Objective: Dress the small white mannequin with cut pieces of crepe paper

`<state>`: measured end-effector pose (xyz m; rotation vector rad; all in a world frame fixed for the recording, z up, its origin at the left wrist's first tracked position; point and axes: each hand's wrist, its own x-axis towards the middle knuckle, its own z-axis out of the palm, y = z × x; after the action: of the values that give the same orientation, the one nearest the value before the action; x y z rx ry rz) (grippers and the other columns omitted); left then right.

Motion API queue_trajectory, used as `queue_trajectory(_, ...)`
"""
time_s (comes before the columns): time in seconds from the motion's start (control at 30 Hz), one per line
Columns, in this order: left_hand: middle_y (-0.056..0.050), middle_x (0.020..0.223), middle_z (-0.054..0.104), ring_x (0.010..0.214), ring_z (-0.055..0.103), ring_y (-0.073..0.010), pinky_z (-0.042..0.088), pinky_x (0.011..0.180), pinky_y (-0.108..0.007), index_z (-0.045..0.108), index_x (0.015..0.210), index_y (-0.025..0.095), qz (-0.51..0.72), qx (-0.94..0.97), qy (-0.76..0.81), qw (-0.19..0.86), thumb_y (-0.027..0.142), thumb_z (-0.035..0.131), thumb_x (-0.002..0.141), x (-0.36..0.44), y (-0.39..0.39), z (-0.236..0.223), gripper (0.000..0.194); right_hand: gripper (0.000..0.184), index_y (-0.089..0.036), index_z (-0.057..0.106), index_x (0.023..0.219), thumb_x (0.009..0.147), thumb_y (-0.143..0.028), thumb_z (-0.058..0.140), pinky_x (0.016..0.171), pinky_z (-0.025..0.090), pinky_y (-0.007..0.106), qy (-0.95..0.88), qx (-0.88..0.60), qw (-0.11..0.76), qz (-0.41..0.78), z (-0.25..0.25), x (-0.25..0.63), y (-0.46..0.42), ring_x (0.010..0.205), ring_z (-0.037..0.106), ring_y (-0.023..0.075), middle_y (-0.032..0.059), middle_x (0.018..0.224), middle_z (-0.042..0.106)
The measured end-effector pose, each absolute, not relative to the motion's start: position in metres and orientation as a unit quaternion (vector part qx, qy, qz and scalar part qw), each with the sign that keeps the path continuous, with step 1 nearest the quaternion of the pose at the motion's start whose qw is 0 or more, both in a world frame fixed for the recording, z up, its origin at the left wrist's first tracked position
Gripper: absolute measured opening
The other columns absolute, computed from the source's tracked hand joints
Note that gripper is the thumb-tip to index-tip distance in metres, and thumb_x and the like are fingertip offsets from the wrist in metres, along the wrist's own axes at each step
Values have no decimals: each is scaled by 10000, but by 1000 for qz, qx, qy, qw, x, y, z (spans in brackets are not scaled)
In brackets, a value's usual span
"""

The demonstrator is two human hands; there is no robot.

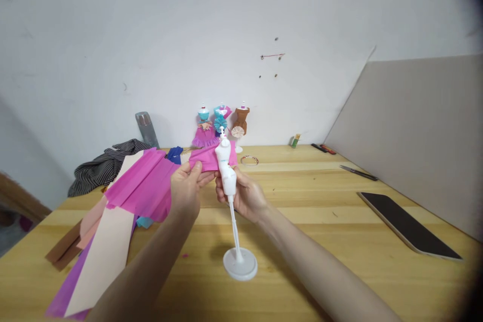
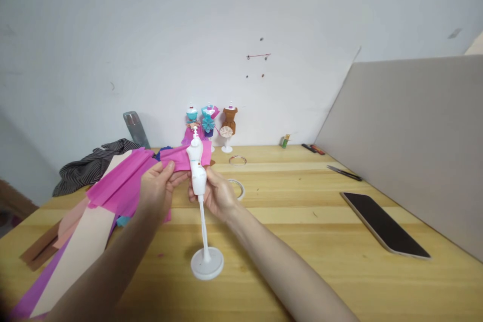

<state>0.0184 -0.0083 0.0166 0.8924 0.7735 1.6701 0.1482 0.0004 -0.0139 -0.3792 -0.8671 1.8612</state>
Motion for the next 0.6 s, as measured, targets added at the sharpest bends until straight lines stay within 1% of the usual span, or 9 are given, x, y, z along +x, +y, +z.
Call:
queue_trajectory(0.1, -69, 757, 743, 701, 724, -211, 575, 800, -405, 659, 842, 114, 697, 363, 317, 530, 321, 792, 627, 18, -9, 18, 326, 308, -122, 626, 843, 900, -408, 526, 462, 466, 233, -350, -161, 498, 777, -12, 149, 0, 523, 577, 126, 48, 677, 636)
queue_trajectory(0.2, -59, 754, 742, 688, 723, -206, 577, 804, -409, 658, 829, 118, 703, 356, 317, 528, 309, 796, 625, 18, -10, 19, 311, 305, -128, 623, 839, 875, -424, 562, 446, 458, 232, -358, -168, 512, 762, -13, 148, 0, 514, 577, 128, 39, 665, 631)
queue_trajectory(0.33, -52, 765, 739, 714, 723, -208, 578, 817, -418, 664, 821, 119, 708, 373, 319, 507, 310, 790, 642, 18, -12, 20, 290, 368, -141, 613, 854, 831, -508, 600, 414, 439, 236, -399, -188, 554, 706, -18, 145, 2, 482, 577, 137, 22, 623, 624)
queue_trajectory(0.47, -51, 820, 740, 765, 718, -206, 583, 821, -419, 677, 869, 122, 718, 406, 317, 469, 314, 762, 689, 18, -12, 17, 277, 428, -167, 588, 819, 767, -589, 641, 433, 455, 243, -437, -209, 589, 646, -20, 142, 2, 502, 595, 146, 12, 617, 634)
queue_trajectory(0.6, -37, 772, 727, 748, 710, -194, 593, 805, -412, 673, 820, 114, 719, 432, 326, 436, 313, 742, 715, 19, -14, 14, 236, 445, -178, 575, 812, 764, -617, 627, 463, 470, 258, -466, -222, 601, 610, -20, 140, 1, 514, 584, 146, -3, 608, 615)
